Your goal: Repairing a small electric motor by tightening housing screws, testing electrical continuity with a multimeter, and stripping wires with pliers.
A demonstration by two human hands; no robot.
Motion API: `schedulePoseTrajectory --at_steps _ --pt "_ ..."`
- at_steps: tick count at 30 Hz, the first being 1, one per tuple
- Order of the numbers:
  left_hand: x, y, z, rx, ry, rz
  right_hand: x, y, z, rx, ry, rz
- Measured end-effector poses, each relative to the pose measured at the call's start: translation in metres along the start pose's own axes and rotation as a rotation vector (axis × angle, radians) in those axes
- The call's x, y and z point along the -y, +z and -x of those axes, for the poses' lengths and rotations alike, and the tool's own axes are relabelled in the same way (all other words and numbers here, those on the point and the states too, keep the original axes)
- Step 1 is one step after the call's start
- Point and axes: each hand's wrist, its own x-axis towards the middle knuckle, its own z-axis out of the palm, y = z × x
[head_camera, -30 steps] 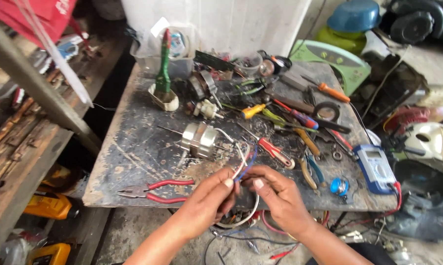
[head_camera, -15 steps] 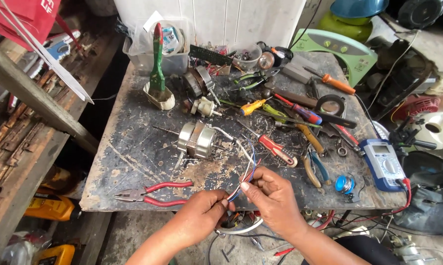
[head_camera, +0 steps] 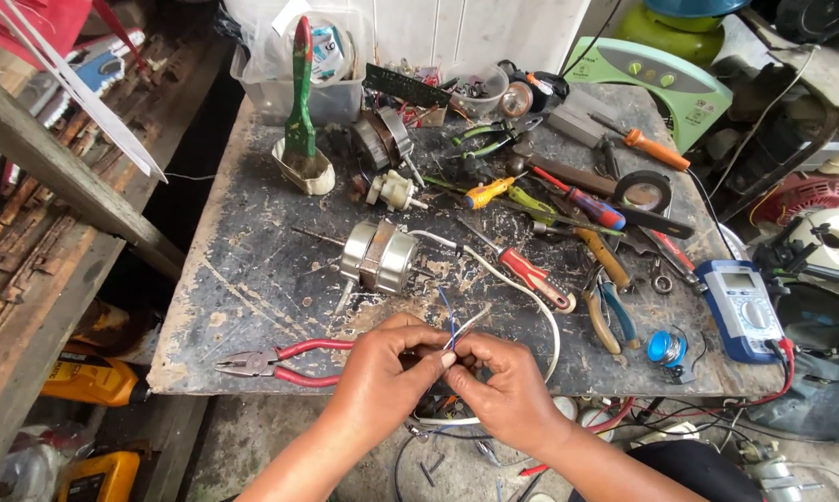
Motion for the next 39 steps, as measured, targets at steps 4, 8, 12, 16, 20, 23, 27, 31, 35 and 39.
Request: schedulePoseTrajectory --at_steps 4,8,12,16,20,23,27,31,35,39 --pt "0.004 0.002 -0.004 -0.035 -0.035 0.072 0.001 0.000 -0.001 0.040 0.019 0.006" --pt "0.007 0.001 -0.010 -0.036 -0.035 0.082 0.001 -0.002 -0.001 0.047 0.084 -0.032" --pt "0.010 0.000 -0.013 -0.043 -0.057 0.082 0.004 -0.005 -0.002 0.027 0.132 -0.011" --pt "0.010 0.003 -0.015 -0.041 -0.109 0.193 0.005 -0.007 -0.002 0.034 0.178 -0.004" --pt "-0.003 0.002 -0.014 -0.033 -0.269 0.251 0.004 -0.006 0.001 0.073 0.171 0.016" --pt "0.001 0.002 -0.016 -0.045 -0.266 0.230 0.004 -0.004 0.004 0.101 0.186 0.030" --pt "-0.013 -0.002 -0.014 -0.011 -0.266 0.140 0.010 0.000 0.008 0.135 0.169 0.038" --pt "-0.005 0.005 -0.012 -0.004 -0.332 0.212 0.011 0.003 0.008 0.150 0.083 0.106" --pt "-0.014 0.005 -0.007 0.044 -0.314 0.027 0.011 0.006 0.010 0.178 -0.010 0.072" --pt "-0.012 0.003 -0.007 -0.009 -0.210 0.071 0.023 0.000 0.007 0.204 -0.047 0.149"
